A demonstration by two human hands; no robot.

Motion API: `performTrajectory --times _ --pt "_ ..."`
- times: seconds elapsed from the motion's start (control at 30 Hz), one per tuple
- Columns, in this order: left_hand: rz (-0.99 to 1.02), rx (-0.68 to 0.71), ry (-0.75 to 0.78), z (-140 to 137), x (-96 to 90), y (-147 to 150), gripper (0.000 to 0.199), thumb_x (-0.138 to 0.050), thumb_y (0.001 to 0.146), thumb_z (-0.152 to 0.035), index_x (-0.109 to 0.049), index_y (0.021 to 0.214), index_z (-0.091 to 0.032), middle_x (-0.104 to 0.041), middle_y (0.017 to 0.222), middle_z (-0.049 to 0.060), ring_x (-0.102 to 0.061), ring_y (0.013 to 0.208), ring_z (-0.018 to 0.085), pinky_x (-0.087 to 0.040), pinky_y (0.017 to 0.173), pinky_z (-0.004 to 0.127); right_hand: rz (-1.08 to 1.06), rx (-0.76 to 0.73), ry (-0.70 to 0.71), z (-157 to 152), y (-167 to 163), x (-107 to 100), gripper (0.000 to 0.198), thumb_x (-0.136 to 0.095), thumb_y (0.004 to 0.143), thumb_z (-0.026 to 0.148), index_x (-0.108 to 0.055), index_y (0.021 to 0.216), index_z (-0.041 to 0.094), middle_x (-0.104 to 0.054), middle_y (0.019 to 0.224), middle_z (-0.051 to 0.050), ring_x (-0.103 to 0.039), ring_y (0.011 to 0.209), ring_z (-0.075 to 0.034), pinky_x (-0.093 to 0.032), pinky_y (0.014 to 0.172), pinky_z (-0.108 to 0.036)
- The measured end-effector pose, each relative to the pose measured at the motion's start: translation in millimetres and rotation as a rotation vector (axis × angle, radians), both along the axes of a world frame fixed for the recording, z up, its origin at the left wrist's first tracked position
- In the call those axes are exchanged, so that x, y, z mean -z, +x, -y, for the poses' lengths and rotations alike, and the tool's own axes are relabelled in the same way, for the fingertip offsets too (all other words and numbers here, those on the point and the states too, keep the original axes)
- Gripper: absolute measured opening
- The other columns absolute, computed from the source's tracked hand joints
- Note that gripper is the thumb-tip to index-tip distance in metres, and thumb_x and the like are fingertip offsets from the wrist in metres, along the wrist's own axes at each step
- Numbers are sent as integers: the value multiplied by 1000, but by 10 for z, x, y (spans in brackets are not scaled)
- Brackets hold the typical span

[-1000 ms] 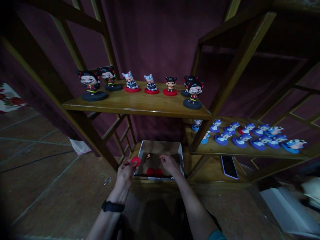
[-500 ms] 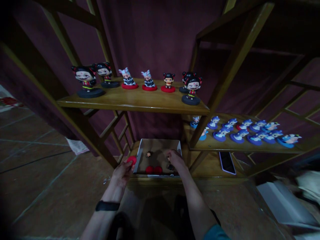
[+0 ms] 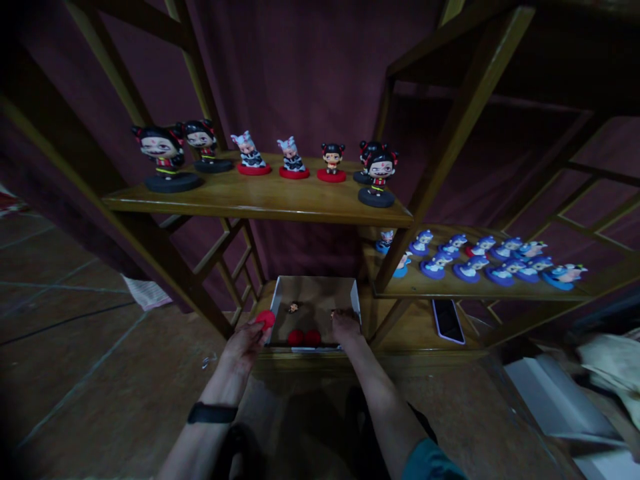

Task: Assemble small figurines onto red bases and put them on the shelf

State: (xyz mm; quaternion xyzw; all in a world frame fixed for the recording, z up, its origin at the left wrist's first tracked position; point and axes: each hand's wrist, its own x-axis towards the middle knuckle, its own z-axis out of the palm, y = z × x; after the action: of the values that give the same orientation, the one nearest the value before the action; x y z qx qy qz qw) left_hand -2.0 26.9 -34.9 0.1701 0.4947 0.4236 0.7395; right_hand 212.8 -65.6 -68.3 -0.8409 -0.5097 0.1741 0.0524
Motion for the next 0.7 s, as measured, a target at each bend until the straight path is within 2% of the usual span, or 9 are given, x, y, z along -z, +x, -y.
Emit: performTrajectory --times 0.13,0.23,0.33,0.4,0.57,0.7 --pt "-14 17 -16 15 -22 22 18 -52 68 2 -58 74 -13 -63 64 2 -60 57 9 -52 58 21 -15 -16 18 -11 -41 59 50 -59 65 14 -50 114 16 -58 115 -15 -52 108 -25 -36 88 -32" --pt "-7 17 -19 16 -10 28 18 -53 67 3 -59 73 -13 -64 65 2 -61 58 10 -52 58 21 -146 -3 66 -24 10 48 43 -56 63 8 -56 105 17 -61 109 -12 -54 105 -23 -40 85 -30" --pt "11 28 -14 23 12 31 18 -54 67 4 -58 73 -13 -64 65 3 -61 59 10 -52 58 21 -509 138 120 -55 71 -16 28 -59 63 14 -61 90 18 -67 86 -6 -62 84 -21 -47 73 -30" --pt "19 42 -11 36 22 40 18 -53 67 4 -58 73 -13 -63 64 2 -61 58 10 -52 58 21 -772 211 163 -74 83 -86 22 -58 68 19 -59 90 17 -65 75 -2 -63 69 -16 -49 65 -28" --pt "44 85 -26 113 16 113 21 -52 68 6 -58 76 -12 -64 65 3 -62 58 11 -53 60 23 -1467 120 269 -91 -27 -308 22 -61 73 32 -61 86 14 -65 75 -2 -60 63 -9 -50 64 -23" --pt "93 136 -40 205 3 204 21 -53 67 6 -58 77 -12 -66 67 5 -64 62 13 -55 64 26 -1657 164 212 -116 -181 -394 24 -58 76 36 -63 81 12 -64 69 -1 -56 56 -6 -46 53 -16"
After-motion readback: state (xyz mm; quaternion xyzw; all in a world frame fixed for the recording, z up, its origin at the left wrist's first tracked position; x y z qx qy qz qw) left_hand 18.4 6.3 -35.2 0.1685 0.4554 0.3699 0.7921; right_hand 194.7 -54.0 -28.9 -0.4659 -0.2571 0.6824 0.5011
